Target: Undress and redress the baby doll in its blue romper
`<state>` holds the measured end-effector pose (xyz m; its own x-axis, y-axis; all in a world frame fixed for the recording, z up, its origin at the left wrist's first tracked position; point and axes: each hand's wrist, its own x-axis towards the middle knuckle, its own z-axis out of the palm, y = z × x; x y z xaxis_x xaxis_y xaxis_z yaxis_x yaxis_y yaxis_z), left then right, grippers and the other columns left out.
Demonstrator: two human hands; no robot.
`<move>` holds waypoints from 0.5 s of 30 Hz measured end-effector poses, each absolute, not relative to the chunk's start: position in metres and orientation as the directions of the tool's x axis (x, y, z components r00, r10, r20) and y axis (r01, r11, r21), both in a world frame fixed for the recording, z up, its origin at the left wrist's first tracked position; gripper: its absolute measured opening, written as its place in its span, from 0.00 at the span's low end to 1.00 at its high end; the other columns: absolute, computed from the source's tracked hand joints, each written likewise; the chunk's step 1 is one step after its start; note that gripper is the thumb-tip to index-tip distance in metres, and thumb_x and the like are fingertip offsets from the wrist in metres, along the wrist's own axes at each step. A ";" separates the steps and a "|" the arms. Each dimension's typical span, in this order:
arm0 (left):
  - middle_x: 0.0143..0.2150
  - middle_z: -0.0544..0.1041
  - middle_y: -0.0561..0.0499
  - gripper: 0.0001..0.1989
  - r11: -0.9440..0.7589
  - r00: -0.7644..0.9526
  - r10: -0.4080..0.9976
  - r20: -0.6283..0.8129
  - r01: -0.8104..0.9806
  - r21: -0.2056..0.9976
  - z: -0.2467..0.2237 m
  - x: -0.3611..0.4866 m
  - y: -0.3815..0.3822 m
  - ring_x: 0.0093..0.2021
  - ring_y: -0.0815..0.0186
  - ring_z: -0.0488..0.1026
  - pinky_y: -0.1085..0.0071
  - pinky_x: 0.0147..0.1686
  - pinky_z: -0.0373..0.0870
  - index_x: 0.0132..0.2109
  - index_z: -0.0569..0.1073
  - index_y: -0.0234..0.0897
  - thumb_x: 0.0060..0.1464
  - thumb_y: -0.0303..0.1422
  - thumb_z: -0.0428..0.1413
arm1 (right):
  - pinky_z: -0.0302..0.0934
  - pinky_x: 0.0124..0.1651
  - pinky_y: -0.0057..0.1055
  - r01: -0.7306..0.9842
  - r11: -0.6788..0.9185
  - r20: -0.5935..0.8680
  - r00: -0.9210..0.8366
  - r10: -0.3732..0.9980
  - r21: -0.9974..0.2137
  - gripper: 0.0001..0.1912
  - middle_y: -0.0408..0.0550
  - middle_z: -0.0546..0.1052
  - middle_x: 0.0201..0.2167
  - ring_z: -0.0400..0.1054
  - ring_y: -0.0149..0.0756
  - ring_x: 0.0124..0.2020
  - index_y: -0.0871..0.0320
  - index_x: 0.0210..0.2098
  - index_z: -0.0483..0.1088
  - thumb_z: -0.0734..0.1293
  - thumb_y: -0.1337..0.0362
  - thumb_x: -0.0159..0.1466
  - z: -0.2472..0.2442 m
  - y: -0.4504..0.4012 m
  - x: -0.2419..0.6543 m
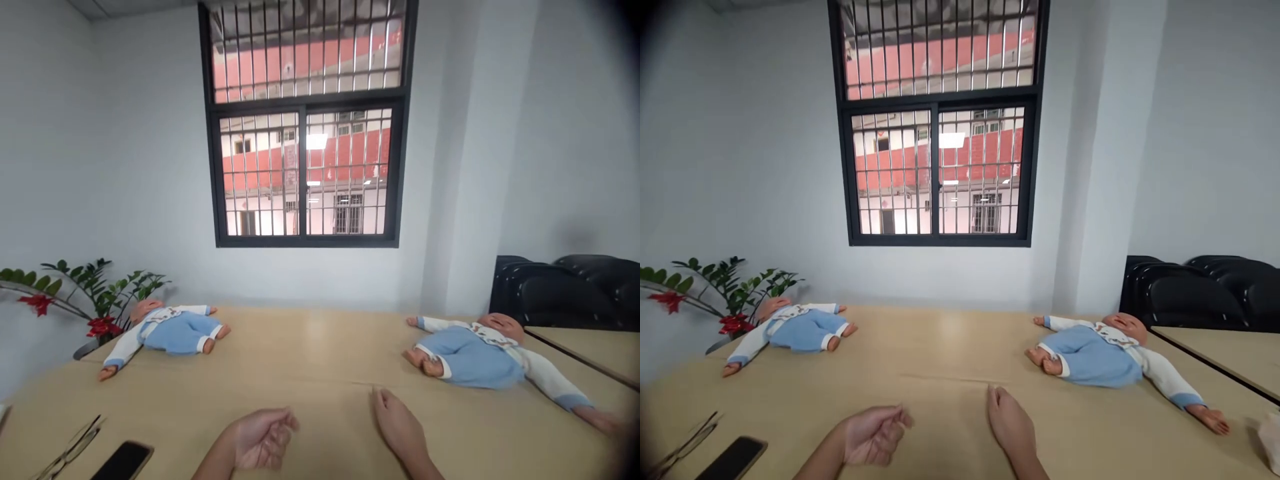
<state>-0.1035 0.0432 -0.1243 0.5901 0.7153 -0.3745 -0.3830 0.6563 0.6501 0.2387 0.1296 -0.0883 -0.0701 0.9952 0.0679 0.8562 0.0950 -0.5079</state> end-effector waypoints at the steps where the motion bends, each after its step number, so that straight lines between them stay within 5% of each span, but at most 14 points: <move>1: 0.24 0.52 0.62 0.18 0.648 0.570 0.728 -0.381 -0.391 0.653 -0.125 -0.102 0.044 0.20 0.78 0.50 0.81 0.22 0.49 0.41 0.73 0.34 0.53 0.41 0.69 | 0.63 0.44 0.37 0.856 0.119 0.077 -0.092 0.993 -0.504 0.29 0.54 0.83 0.39 0.78 0.50 0.46 0.52 0.33 0.71 0.45 0.48 0.74 -0.089 0.129 0.238; 15: 0.23 0.55 0.60 0.18 0.498 0.464 0.816 -0.346 -0.257 0.829 -0.135 -0.101 0.054 0.20 0.73 0.55 0.77 0.23 0.51 0.38 0.71 0.38 0.57 0.48 0.64 | 0.63 0.42 0.39 0.887 0.224 0.149 -0.178 0.973 -0.404 0.23 0.55 0.84 0.38 0.79 0.51 0.44 0.53 0.32 0.73 0.51 0.56 0.73 -0.093 0.119 0.228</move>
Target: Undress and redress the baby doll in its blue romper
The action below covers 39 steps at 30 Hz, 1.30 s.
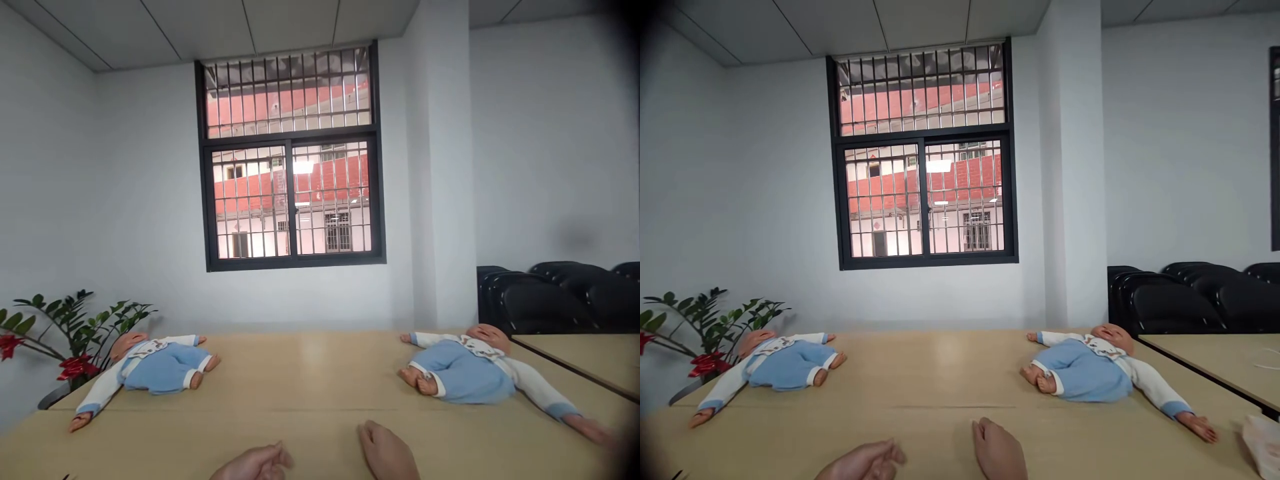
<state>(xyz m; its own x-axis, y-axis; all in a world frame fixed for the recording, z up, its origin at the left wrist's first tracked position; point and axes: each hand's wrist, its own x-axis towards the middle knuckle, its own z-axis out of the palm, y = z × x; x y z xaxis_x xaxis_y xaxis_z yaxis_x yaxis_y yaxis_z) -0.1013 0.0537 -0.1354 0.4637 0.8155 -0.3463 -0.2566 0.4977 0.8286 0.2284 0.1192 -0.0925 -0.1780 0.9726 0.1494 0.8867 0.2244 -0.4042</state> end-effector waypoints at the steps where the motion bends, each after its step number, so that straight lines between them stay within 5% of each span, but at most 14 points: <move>1: 0.23 0.54 0.60 0.19 0.498 0.463 0.816 -0.346 -0.261 0.827 -0.135 -0.101 0.053 0.20 0.74 0.53 0.77 0.22 0.50 0.38 0.71 0.38 0.56 0.48 0.64 | 0.63 0.42 0.39 0.891 0.226 0.151 -0.180 0.972 -0.393 0.23 0.55 0.84 0.38 0.79 0.51 0.44 0.53 0.32 0.73 0.51 0.57 0.73 -0.093 0.119 0.228; 7: 0.24 0.52 0.62 0.27 0.282 0.228 0.948 -0.223 -0.274 0.919 -0.142 -0.095 0.040 0.20 0.75 0.47 0.76 0.24 0.49 0.37 0.68 0.39 0.49 0.58 0.65 | 0.61 0.40 0.37 0.897 0.244 0.138 -0.206 0.969 -0.369 0.22 0.54 0.84 0.38 0.79 0.50 0.43 0.53 0.33 0.74 0.52 0.59 0.73 -0.092 0.118 0.232; 10: 0.24 0.55 0.62 0.31 0.072 0.051 0.996 -0.073 0.008 0.997 -0.140 -0.111 0.015 0.21 0.74 0.48 0.74 0.24 0.47 0.36 0.68 0.38 0.49 0.63 0.61 | 0.58 0.38 0.34 0.896 0.265 0.124 -0.236 0.964 -0.357 0.22 0.53 0.84 0.38 0.78 0.47 0.42 0.54 0.33 0.73 0.52 0.58 0.74 -0.092 0.116 0.234; 14: 0.30 0.64 0.56 0.30 -0.126 -0.022 0.990 0.140 0.318 0.940 -0.131 -0.167 -0.035 0.32 0.69 0.60 0.73 0.34 0.58 0.34 0.68 0.36 0.56 0.62 0.56 | 0.55 0.37 0.33 0.895 0.284 0.086 -0.271 0.959 -0.345 0.23 0.52 0.83 0.38 0.77 0.45 0.42 0.55 0.34 0.73 0.51 0.56 0.74 -0.093 0.119 0.233; 20: 0.29 0.65 0.53 0.30 -0.041 -0.195 0.965 0.174 0.545 0.837 -0.126 -0.240 -0.083 0.33 0.65 0.61 0.70 0.35 0.59 0.30 0.68 0.37 0.59 0.62 0.50 | 0.52 0.35 0.32 0.896 0.273 0.035 -0.279 0.960 -0.350 0.23 0.51 0.83 0.39 0.76 0.43 0.41 0.54 0.35 0.73 0.51 0.53 0.74 -0.094 0.124 0.231; 24: 0.27 0.65 0.53 0.28 -0.031 -0.276 0.940 0.199 0.513 0.858 -0.125 -0.255 -0.084 0.30 0.65 0.60 0.70 0.33 0.57 0.31 0.69 0.37 0.59 0.59 0.51 | 0.51 0.34 0.32 0.901 0.272 0.033 -0.278 0.960 -0.338 0.23 0.51 0.83 0.39 0.75 0.43 0.40 0.54 0.35 0.73 0.52 0.53 0.74 -0.095 0.124 0.231; 33: 0.21 0.50 0.62 0.29 0.093 -0.245 0.969 -0.008 0.335 0.938 -0.128 -0.278 -0.081 0.22 0.72 0.47 0.71 0.25 0.40 0.35 0.68 0.38 0.56 0.62 0.53 | 0.49 0.33 0.32 0.904 0.268 0.029 -0.275 0.961 -0.334 0.23 0.51 0.83 0.39 0.76 0.44 0.41 0.55 0.36 0.73 0.52 0.53 0.74 -0.097 0.126 0.229; 39: 0.22 0.49 0.61 0.29 0.137 -0.223 0.973 -0.063 0.334 0.932 -0.130 -0.287 -0.084 0.22 0.72 0.46 0.71 0.24 0.41 0.34 0.67 0.38 0.56 0.63 0.53 | 0.46 0.32 0.31 0.906 0.260 0.052 -0.258 0.965 -0.333 0.21 0.50 0.82 0.36 0.75 0.40 0.37 0.55 0.34 0.73 0.53 0.56 0.74 -0.093 0.120 0.228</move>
<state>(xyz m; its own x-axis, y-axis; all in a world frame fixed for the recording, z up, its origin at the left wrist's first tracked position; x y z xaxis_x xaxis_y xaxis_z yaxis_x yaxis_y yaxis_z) -0.2872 -0.0844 -0.1303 -0.2229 0.9728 -0.0629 0.3345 0.1369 0.9324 0.2283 0.1201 -0.0933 -0.2580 0.9647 0.0520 0.9064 0.2604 -0.3326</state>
